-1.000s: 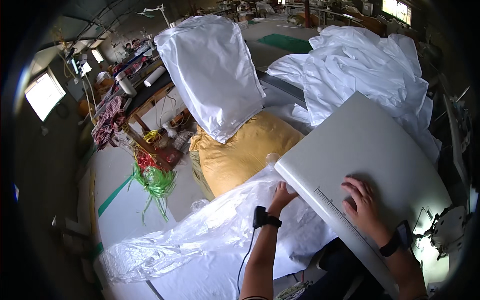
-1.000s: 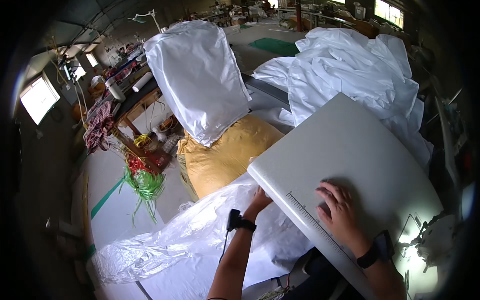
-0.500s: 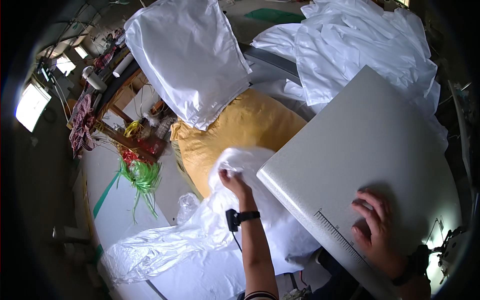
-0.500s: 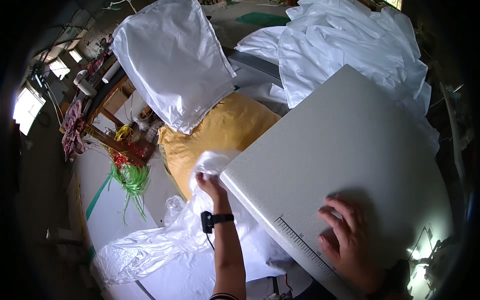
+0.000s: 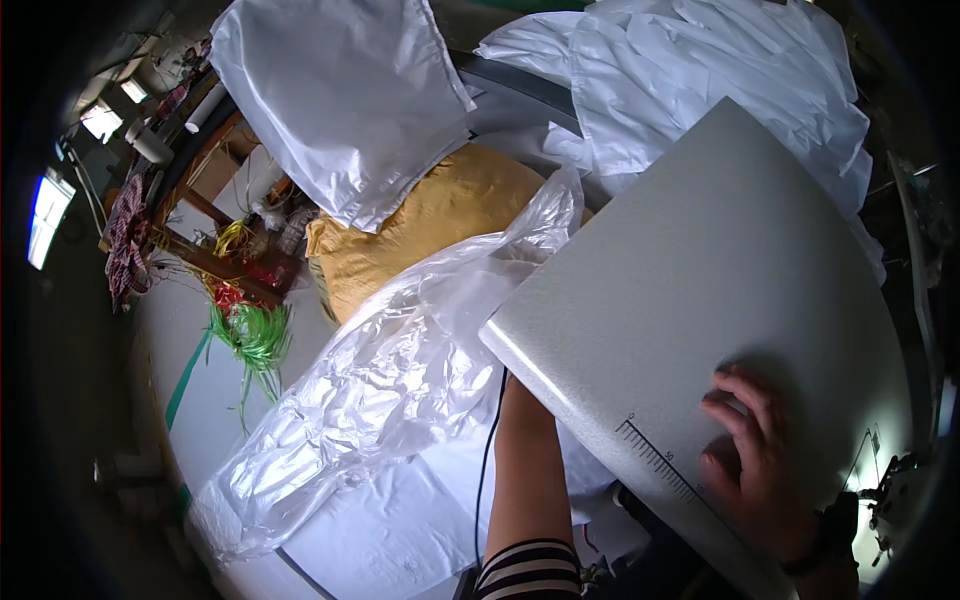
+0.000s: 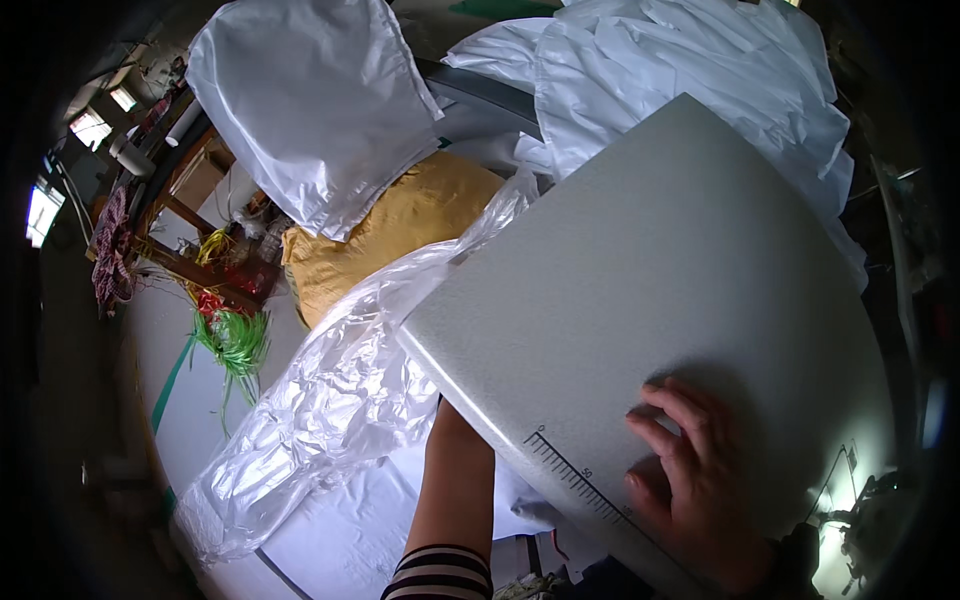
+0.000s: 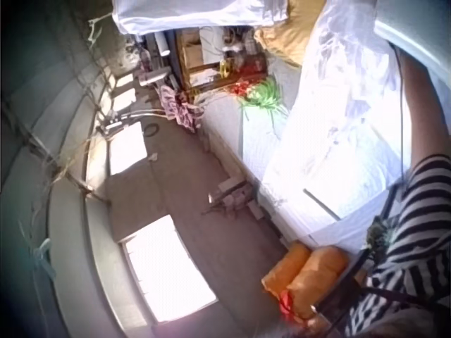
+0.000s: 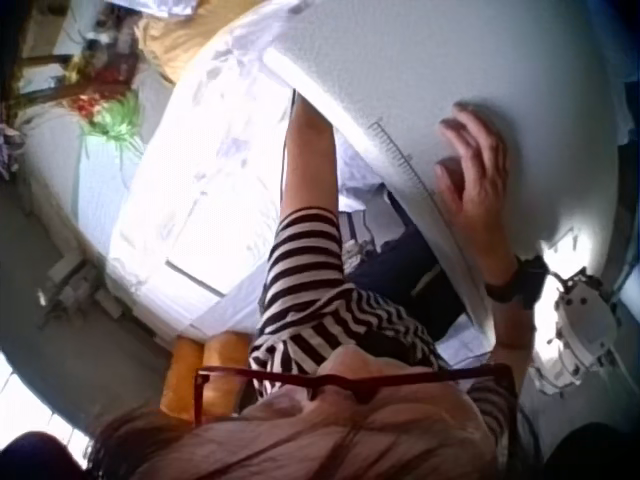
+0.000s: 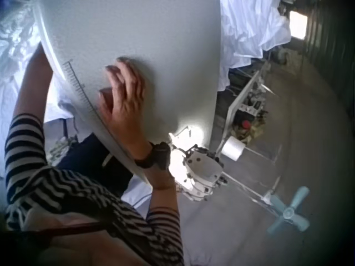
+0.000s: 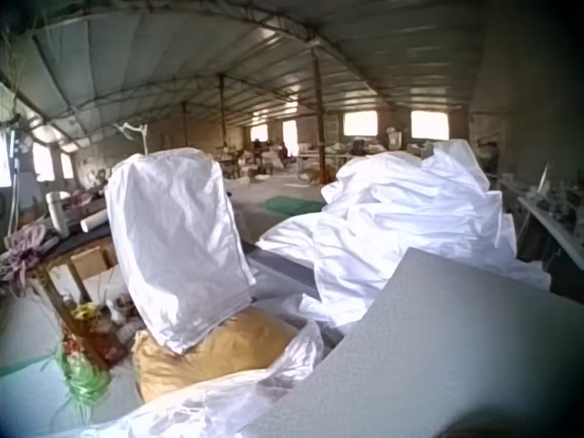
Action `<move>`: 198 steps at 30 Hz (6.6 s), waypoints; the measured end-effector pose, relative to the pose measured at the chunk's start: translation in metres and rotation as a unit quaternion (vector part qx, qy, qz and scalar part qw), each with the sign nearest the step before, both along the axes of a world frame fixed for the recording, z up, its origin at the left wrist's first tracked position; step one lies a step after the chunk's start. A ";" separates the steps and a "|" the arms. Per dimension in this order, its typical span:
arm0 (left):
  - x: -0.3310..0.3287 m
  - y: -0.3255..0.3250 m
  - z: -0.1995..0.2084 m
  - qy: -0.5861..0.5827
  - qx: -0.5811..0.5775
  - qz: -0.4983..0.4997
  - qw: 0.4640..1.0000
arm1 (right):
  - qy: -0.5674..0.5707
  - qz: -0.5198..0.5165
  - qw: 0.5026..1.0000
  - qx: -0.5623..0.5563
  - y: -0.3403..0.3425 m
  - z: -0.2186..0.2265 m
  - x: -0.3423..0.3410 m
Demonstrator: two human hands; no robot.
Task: The person shakes out and unfolds a large white plastic sheet, aligns the edges, and feeds the material through a sewing machine to stitch the seams together.
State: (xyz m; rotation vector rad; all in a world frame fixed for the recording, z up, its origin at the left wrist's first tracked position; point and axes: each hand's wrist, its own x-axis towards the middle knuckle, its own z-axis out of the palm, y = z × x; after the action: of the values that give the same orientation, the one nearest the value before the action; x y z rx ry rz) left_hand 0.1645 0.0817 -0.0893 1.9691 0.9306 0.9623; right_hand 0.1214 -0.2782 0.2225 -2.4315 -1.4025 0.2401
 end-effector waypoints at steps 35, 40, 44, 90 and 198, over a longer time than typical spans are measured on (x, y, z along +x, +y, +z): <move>-0.267 -0.197 -0.076 -0.113 -0.540 -0.255 0.794 | 0.109 -0.081 0.968 0.211 -0.102 -0.107 -0.171; -0.277 -0.187 -0.064 -0.076 -0.584 -0.255 0.767 | 0.068 -0.223 0.960 0.155 -0.115 -0.229 -0.150; -0.267 -0.193 -0.033 -0.013 -0.329 -0.205 0.921 | 0.184 -0.184 0.954 0.147 -0.109 -0.256 -0.130; -0.271 -0.126 0.288 0.048 0.436 -0.026 0.898 | -0.093 -0.337 0.907 0.235 -0.214 -0.260 -0.150; -0.265 -0.170 -0.078 0.001 -0.240 0.291 0.926 | -0.122 -0.073 0.981 0.135 -0.021 -0.039 0.016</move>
State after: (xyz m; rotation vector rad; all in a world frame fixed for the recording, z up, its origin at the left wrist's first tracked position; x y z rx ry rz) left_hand -0.1010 -0.0884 -0.1671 1.2954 1.6297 0.9221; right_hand 0.1375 -0.2990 0.1831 -2.3771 -1.2477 -0.2766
